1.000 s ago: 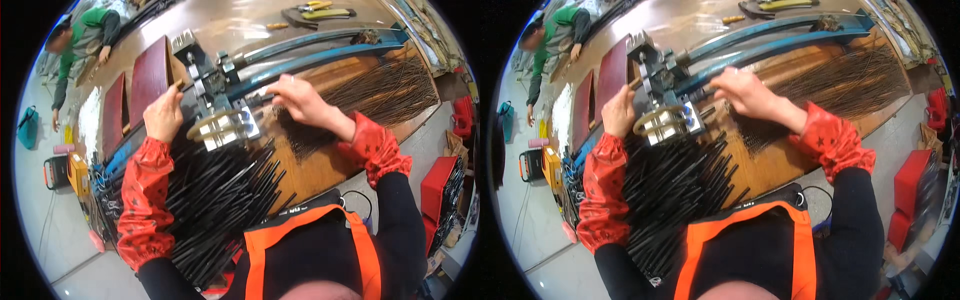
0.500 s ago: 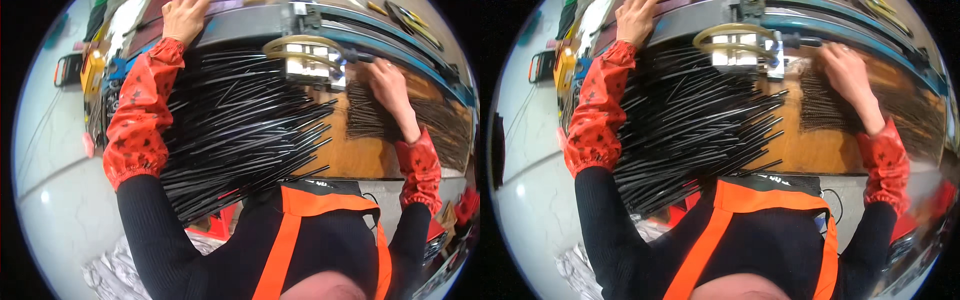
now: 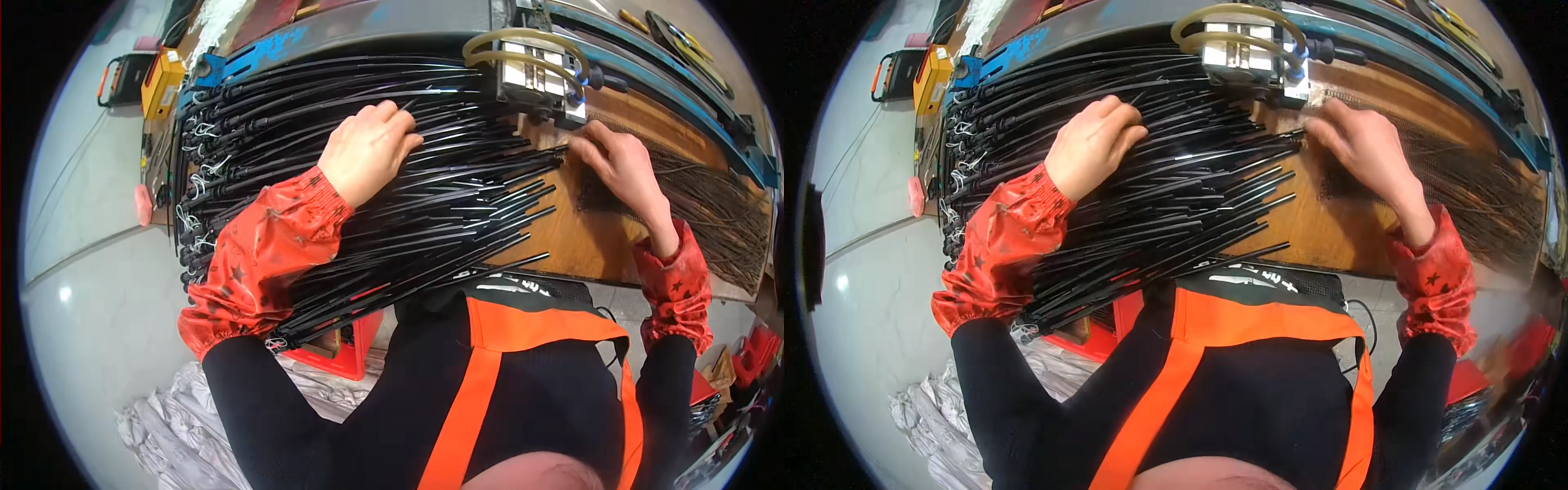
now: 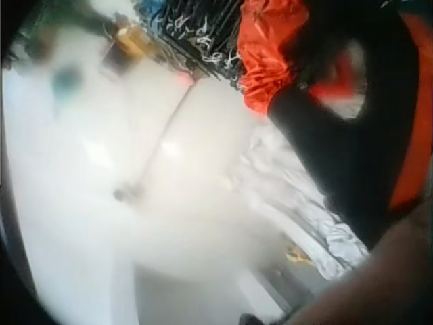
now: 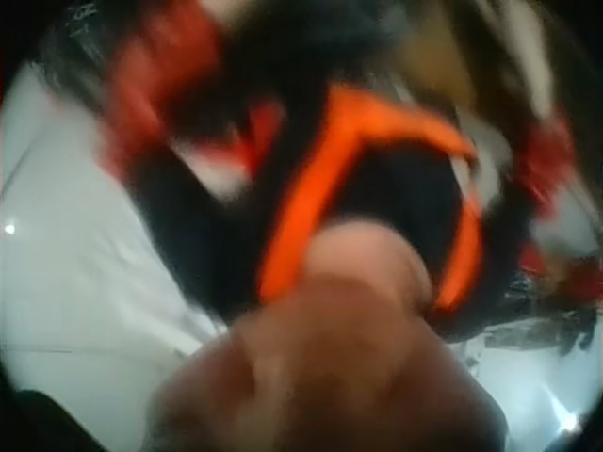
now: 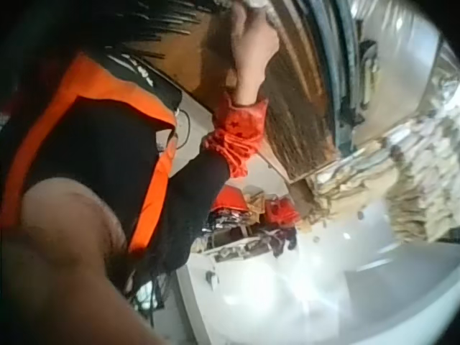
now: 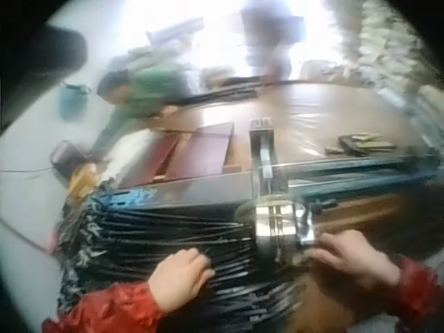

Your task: The person assembles umbrella ribs by picking up thin black rods and inserting them into a specialized clamping and tensioning machine on a workbench. They operate the machine lever by hand to secure the components and then place the assembled rib onto a stack on the left.

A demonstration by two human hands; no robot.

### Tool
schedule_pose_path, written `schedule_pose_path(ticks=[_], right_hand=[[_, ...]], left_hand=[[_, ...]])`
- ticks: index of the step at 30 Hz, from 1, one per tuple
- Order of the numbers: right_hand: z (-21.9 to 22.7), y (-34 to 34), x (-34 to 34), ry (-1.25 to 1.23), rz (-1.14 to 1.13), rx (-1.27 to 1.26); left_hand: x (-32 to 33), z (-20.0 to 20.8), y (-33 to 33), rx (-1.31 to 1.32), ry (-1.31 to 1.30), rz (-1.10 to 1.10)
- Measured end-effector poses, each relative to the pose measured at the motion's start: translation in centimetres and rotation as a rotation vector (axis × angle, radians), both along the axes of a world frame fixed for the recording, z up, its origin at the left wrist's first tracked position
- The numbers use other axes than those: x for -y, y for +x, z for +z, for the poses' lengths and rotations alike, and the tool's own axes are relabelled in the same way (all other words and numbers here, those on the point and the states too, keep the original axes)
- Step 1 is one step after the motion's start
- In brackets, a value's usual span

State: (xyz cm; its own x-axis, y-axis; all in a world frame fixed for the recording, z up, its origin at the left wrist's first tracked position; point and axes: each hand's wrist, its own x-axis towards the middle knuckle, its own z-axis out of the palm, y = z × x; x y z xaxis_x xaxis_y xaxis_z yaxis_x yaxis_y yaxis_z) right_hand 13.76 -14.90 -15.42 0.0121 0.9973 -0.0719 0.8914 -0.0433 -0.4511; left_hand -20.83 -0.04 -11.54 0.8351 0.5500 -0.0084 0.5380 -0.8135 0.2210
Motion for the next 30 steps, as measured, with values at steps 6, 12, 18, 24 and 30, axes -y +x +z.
schedule_pose_path(ticks=[6, 12, 18, 24, 30], right_hand=[[3.3, -0.1, 2.1, -0.240, 0.126, -0.081], [2.7, -4.4, 0.7, -0.044, 0.338, -0.252], [-0.2, -6.6, -0.9, 0.141, -0.046, -0.500], [-0.7, -7.4, -0.3, 0.033, -0.099, -0.644], [0.2, -8.2, 1.5, 0.503, 0.292, -0.128]], left_hand=[[1.1, 0.0, -0.4, -0.024, 0.026, -0.130], [1.0, -0.5, -0.4, -0.006, 0.097, -0.195], [1.6, 0.7, 0.3, 0.079, 0.069, -0.166], [3.1, 2.9, 0.1, 0.000, -0.089, -0.148], [3.6, 2.1, 0.9, -0.029, -0.095, -0.277]])
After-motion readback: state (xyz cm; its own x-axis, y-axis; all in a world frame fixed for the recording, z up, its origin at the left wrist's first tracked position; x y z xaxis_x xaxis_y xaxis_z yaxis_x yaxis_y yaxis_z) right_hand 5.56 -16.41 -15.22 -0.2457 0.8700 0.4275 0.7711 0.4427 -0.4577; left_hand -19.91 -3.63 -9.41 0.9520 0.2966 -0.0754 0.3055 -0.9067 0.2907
